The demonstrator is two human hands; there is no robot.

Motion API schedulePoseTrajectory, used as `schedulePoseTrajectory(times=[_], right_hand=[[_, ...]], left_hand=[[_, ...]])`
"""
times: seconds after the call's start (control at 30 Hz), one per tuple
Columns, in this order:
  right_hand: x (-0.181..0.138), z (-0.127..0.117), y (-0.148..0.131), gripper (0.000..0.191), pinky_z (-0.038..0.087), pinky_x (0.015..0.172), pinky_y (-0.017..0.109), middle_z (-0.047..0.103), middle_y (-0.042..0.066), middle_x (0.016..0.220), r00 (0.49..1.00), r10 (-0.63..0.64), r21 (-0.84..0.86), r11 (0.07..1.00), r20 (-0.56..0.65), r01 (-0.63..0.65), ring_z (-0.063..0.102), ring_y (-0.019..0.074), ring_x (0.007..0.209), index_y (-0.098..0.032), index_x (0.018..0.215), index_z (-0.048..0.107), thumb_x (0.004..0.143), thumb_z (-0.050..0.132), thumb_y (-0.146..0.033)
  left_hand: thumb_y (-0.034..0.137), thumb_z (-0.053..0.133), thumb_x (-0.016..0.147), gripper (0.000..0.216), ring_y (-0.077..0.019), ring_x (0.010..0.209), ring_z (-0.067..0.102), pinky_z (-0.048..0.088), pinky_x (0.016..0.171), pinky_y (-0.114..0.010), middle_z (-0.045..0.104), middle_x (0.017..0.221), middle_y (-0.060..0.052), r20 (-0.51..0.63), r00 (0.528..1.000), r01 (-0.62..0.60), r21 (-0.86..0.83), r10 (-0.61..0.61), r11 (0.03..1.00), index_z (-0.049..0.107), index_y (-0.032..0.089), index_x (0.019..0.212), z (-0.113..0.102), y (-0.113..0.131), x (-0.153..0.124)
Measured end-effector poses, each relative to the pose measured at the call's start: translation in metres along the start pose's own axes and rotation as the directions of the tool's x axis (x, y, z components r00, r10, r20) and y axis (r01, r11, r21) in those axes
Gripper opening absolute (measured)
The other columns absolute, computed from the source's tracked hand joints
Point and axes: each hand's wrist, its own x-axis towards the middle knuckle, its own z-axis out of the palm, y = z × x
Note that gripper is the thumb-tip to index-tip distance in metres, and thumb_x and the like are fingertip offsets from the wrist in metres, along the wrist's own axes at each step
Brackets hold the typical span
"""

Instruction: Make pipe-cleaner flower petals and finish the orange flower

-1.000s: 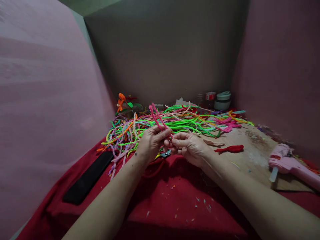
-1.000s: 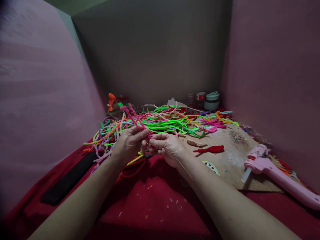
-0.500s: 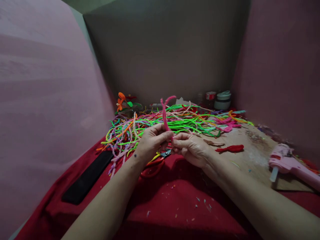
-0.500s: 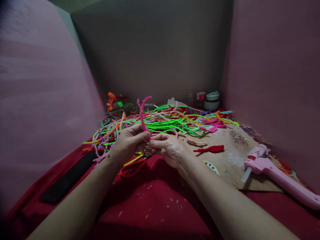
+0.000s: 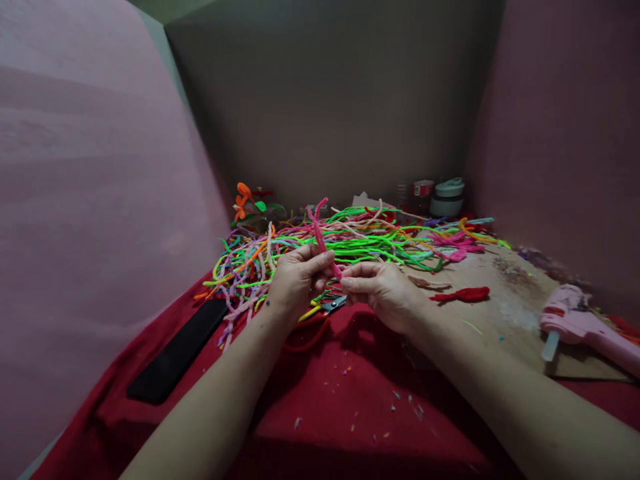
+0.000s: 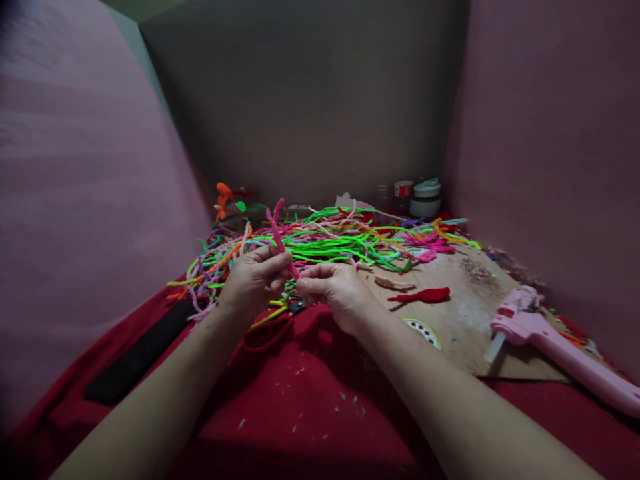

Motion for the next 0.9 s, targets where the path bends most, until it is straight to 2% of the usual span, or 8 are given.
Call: schedulePoseTrajectory(times=[0.07,0.13,0.27,0.53,0.77,0.9], right_hand=[[0.000,-0.001,-0.002,0.014,0.040,0.059,0.027,0.060,0.002,0.063,0.996,0.040,0.047,0.998,0.079,-0.044,0.053,0.0101,0.056,-0.013,0.069,0.065,0.065,0.068,-0.026],[-0.001,-0.001,-0.004,0.017,0.043,0.063,0.029,0.063,0.005,0.066,0.991,0.085,0.088,0.992,0.107,-0.094,0.057,0.0125,0.060,-0.012,0.072,0.066,0.068,0.065,-0.028],[0.000,0.000,-0.005,0.014,0.046,0.064,0.031,0.063,0.005,0.061,0.986,0.164,0.137,0.976,0.035,-0.168,0.060,0.0143,0.059,-0.010,0.070,0.065,0.063,0.069,-0.022],[0.002,0.000,-0.002,0.008,0.046,0.058,0.027,0.061,0.003,0.057,0.980,0.200,0.179,0.965,-0.025,-0.192,0.058,0.0131,0.058,-0.012,0.063,0.064,0.059,0.070,-0.015],[0.003,0.001,0.002,0.008,0.041,0.053,0.025,0.058,0.001,0.056,0.996,0.092,0.113,0.990,-0.016,-0.090,0.051,0.0097,0.052,-0.012,0.062,0.062,0.061,0.067,-0.018],[0.002,0.003,0.000,0.009,0.039,0.052,0.025,0.055,0.000,0.053,0.998,0.043,0.052,0.998,-0.040,-0.041,0.048,0.0092,0.050,-0.012,0.058,0.061,0.061,0.065,-0.019]], left_hand=[[0.030,0.068,0.065,0.025,-0.0020,0.030,0.034,0.019,0.030,-0.015,0.050,0.047,0.006,0.010,1.000,0.021,-0.020,-0.021,1.000,0.049,0.015,0.064,-0.001,-0.001,0.001],[0.029,0.069,0.065,0.025,-0.0012,0.030,0.032,0.018,0.030,-0.014,0.045,0.044,0.007,0.020,0.999,0.049,-0.033,-0.048,0.998,0.049,0.015,0.063,0.001,-0.002,0.000],[0.025,0.071,0.062,0.023,-0.0005,0.030,0.030,0.019,0.031,-0.013,0.041,0.041,0.009,0.055,0.995,0.088,-0.070,-0.084,0.994,0.051,0.014,0.063,0.008,-0.002,-0.003],[0.026,0.069,0.065,0.021,-0.0008,0.031,0.029,0.019,0.031,-0.014,0.041,0.041,0.009,0.037,0.999,0.034,-0.031,-0.033,0.999,0.051,0.014,0.064,0.008,-0.005,-0.005],[0.029,0.067,0.067,0.022,-0.0015,0.032,0.029,0.018,0.032,-0.016,0.038,0.041,0.009,0.046,0.999,0.007,0.034,-0.008,0.999,0.050,0.015,0.063,0.008,-0.006,-0.005],[0.031,0.067,0.067,0.024,-0.0017,0.033,0.028,0.018,0.032,-0.016,0.038,0.042,0.008,0.006,1.000,0.017,0.080,-0.018,0.997,0.049,0.015,0.062,0.010,-0.004,-0.005]])
